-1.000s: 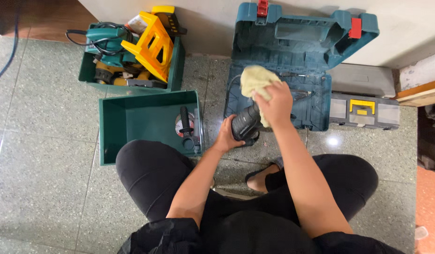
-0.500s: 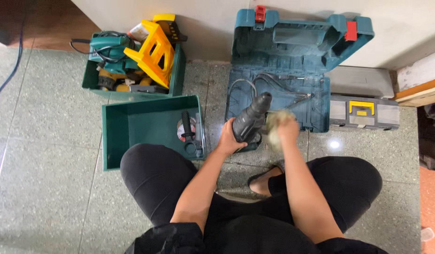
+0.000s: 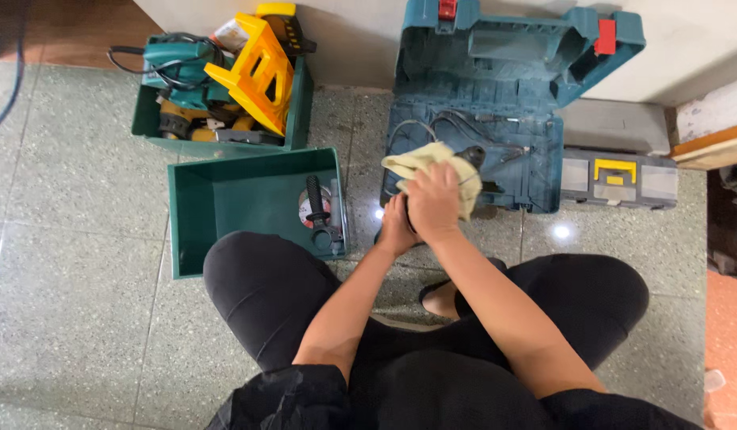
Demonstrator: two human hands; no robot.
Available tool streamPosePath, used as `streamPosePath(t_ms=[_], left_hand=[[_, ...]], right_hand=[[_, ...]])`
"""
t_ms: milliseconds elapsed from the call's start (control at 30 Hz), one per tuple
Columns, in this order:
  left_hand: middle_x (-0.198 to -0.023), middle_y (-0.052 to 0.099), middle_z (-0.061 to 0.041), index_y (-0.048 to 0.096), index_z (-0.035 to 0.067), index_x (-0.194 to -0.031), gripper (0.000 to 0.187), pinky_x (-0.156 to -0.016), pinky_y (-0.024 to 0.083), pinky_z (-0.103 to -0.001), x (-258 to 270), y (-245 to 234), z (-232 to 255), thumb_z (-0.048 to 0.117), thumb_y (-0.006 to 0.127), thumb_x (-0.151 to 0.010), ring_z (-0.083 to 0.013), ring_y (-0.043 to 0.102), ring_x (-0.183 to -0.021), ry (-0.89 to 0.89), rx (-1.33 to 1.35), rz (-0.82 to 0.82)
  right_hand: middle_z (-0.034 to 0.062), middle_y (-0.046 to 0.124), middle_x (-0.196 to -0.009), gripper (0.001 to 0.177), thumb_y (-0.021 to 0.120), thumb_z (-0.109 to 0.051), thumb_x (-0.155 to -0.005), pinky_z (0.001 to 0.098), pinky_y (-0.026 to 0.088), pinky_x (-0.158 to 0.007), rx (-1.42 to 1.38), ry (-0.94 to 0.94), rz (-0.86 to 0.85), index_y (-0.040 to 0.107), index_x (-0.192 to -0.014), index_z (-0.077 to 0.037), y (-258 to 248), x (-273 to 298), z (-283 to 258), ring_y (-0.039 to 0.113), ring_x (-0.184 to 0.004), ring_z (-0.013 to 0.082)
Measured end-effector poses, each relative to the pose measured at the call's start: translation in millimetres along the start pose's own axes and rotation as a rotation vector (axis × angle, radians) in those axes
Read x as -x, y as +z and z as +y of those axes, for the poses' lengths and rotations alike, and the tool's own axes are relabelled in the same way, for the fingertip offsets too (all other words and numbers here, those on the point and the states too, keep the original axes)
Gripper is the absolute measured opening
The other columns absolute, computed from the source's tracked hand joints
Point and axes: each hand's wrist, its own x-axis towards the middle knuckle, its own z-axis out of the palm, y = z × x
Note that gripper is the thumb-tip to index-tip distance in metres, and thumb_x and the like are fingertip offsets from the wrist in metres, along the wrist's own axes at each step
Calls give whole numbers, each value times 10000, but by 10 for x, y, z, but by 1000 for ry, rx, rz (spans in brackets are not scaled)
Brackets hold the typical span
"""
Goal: The person sits on the floor and organizes tools from a green toolbox into a teal toolbox. They wipe each item with a cloth before placing it into the teal toolbox, including a yellow plastic piece, a black plastic piece, a circular saw blade, a drill, and a drill bit.
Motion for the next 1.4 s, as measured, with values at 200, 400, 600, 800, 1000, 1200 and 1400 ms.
streamPosePath(t_ms=[200,400,600,800,1000,1200,1400], left_hand=[[-1381,580,-142,487,81,-1415,669,-1098,428,-491,-78,427,-509,319,756,-851,-341,538,-1264,-31,780,-49],[-1322,641,-149,347,98,-1559,810,-1120,483,-440,-249,516,-684,357,709,-882,-322,621,-1224,-26,827,-62],[-1379,507,-243,343,-16,-1489,1233,-1130,388,-448,-134,9,-475,198,993,-463,-412,476,-1319,107,150,100],[-1381,515,-180,391,59,-1463,1169,-1158,404,-459,-88,-161,-215,207,988,-469,-389,482,-1339,215,99,-64],[-1432,453,-166,393,114,-1457,1093,-1166,360,-503,76,-149,8,154,964,-526,-408,429,-1374,241,3,-201],[-1431,455,-161,438,155,-1436,1031,-1176,332,-508,135,-187,248,107,939,-536,-406,410,-1395,335,2,-223],[-1443,476,-136,462,173,-1457,1013,-1186,318,-508,154,-161,380,98,929,-561,-395,412,-1408,333,-50,-303]], right_hand=[[40,725,-1127,127,661,-150,-814,481,413,-1024,-318,-104,85,765,-874,-109,163,599,-114,586,-1173,304],[29,745,-1075,186,668,-81,-694,459,436,-947,-637,-141,-67,780,-830,-143,575,1076,289,619,-1071,290],[88,745,-1023,106,695,-112,-863,397,573,-866,-262,728,-408,761,-946,-112,396,1064,1306,689,-967,228],[84,758,-1163,405,650,-204,-884,357,619,-924,-2041,1123,203,684,-1267,-76,371,770,1355,739,-1043,229],[121,732,-1073,344,682,-298,-1018,418,595,-895,-1817,1033,-264,675,-1201,-7,872,995,1458,711,-951,259],[101,747,-1030,337,695,-283,-972,387,571,-844,-1572,1049,-523,709,-1175,-15,1307,1206,1412,702,-901,225],[80,762,-988,334,707,-267,-925,356,548,-793,-1757,1104,-290,743,-1149,-23,1167,1219,1488,693,-852,191]])
